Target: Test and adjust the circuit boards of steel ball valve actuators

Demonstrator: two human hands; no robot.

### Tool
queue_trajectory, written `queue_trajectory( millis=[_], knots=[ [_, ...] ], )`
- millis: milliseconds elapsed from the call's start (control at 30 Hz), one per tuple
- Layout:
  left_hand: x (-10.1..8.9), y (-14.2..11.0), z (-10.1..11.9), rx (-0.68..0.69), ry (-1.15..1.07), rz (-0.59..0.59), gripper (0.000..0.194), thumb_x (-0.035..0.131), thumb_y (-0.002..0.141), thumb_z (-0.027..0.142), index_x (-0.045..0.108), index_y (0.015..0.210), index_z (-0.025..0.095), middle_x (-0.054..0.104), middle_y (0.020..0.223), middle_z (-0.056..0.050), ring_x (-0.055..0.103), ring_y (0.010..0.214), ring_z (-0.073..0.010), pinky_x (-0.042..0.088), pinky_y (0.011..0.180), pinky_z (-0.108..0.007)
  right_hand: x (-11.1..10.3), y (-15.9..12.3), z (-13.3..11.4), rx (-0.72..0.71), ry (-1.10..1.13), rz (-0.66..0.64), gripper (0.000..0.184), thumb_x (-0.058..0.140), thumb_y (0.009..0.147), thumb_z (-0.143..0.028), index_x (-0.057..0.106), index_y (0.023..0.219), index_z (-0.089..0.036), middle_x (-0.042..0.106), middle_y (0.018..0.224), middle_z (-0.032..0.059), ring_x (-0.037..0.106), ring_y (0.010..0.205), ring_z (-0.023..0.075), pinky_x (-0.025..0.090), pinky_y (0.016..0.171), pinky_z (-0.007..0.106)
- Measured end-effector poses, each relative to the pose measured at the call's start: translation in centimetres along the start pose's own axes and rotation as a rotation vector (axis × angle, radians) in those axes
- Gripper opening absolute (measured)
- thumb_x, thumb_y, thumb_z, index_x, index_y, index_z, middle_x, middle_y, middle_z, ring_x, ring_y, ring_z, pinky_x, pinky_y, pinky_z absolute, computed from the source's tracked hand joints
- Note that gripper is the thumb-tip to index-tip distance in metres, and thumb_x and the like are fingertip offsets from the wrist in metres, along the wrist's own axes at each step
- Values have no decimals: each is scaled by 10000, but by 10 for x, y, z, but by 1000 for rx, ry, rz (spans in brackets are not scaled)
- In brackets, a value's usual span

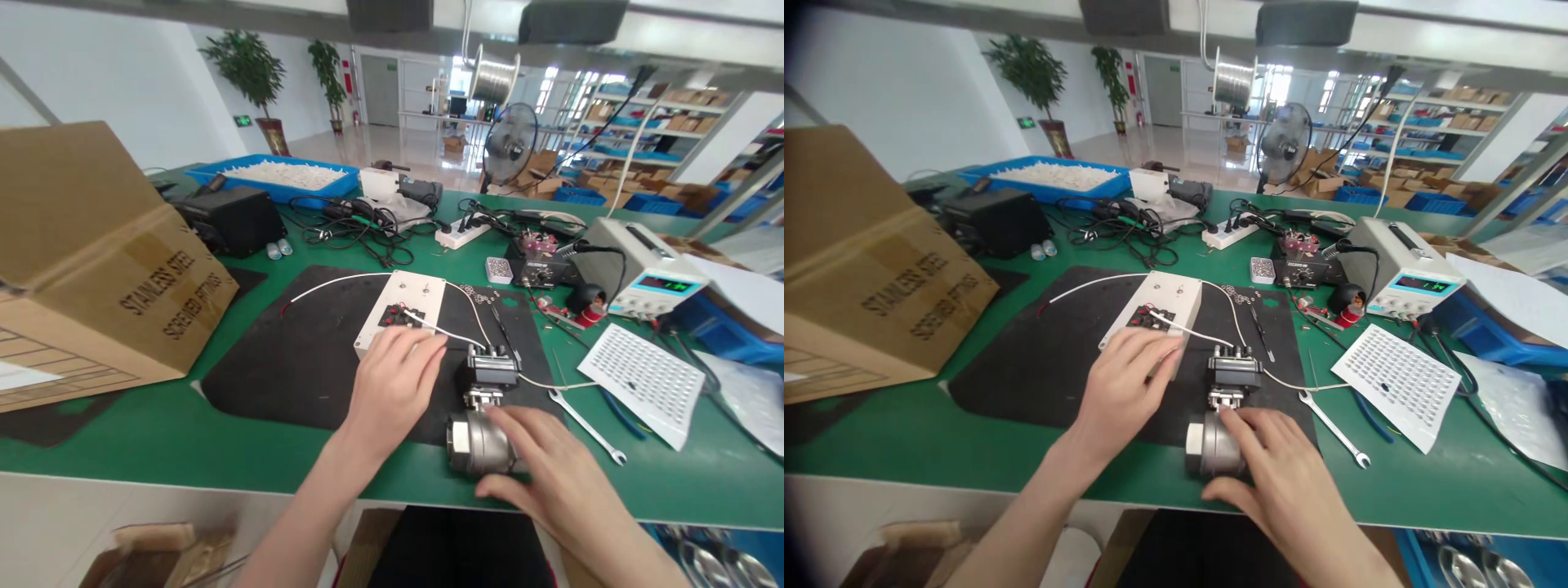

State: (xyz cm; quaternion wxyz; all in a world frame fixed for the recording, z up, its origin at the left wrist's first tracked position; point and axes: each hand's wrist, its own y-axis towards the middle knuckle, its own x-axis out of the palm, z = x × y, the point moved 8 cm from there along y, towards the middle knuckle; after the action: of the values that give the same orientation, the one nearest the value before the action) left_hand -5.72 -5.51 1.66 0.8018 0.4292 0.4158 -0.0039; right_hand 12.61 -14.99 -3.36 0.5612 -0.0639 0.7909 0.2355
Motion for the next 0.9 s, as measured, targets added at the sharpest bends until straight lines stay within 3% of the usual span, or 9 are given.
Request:
queue_trajectory(
  millis=[67, 133, 200, 333, 467, 633, 900],
  knots=[
    [-19, -38, -2, -127, -103, 155, 259, 664, 950, 73, 711, 1169, 202, 735, 1087, -50, 653, 1011, -193, 538, 947, -376, -29, 10, 26, 36, 8, 133, 528, 718, 937, -513, 599, 1393, -275, 756, 1182, 100, 741, 992, 293, 592, 838, 402],
    [-22, -70, -4, -231, -141, 203, 290, 684, 917, 32, 718, 1147, 206, 736, 1049, -46, 669, 972, -190, 554, 897, -365, -55, 33, 68, 211, 3, 260, 305, 629, 1002, -475, 709, 1207, -264, 797, 1061, 67, 763, 876, 255, 575, 773, 357],
    [-16, -90, -5, -284, -144, 205, 290, 688, 906, 19, 724, 1128, 203, 737, 1026, -47, 679, 950, -191, 561, 872, -360, -59, 75, 107, 315, 1, 249, 307, 585, 1017, -482, 760, 1112, -248, 806, 1063, 54, 758, 803, 225, 551, 714, 318],
    [-6, -100, -8, -292, -111, 186, 298, 691, 900, 14, 721, 1135, 195, 740, 1021, -54, 688, 937, -188, 567, 865, -350, -13, 175, 162, 348, -131, -60, 303, 533, 1048, -363, 772, 1172, -222, 796, 1166, 62, 740, 1039, 235, 519, 889, 300],
    [-4, -100, -14, -309, -79, 151, 274, 671, 922, 37, 717, 1137, 200, 739, 1014, -57, 690, 929, -191, 572, 854, -343, 34, 235, 194, 406, -184, -200, 235, 627, 998, -316, 801, 1113, -209, 801, 1129, 94, 729, 1097, 276, 511, 957, 344],
    [-2, -102, -15, -318, -87, 151, 292, 683, 911, 21, 713, 1146, 192, 736, 1019, -57, 685, 924, -181, 564, 855, -329, 68, 253, 214, 488, -217, -375, 285, 681, 990, -379, 704, 1182, -170, 722, 1199, 92, 701, 1081, 244, 572, 953, 452],
    [1, -101, -13, -217, -50, 150, 246, 707, 917, 52, 717, 1135, 166, 752, 1002, -56, 710, 888, -162, 567, 835, -298, 73, 254, 219, 575, -181, -471, 358, 658, 1008, -378, 627, 1312, -190, 641, 1332, 103, 672, 1119, 247, 589, 940, 455]
  ],
)
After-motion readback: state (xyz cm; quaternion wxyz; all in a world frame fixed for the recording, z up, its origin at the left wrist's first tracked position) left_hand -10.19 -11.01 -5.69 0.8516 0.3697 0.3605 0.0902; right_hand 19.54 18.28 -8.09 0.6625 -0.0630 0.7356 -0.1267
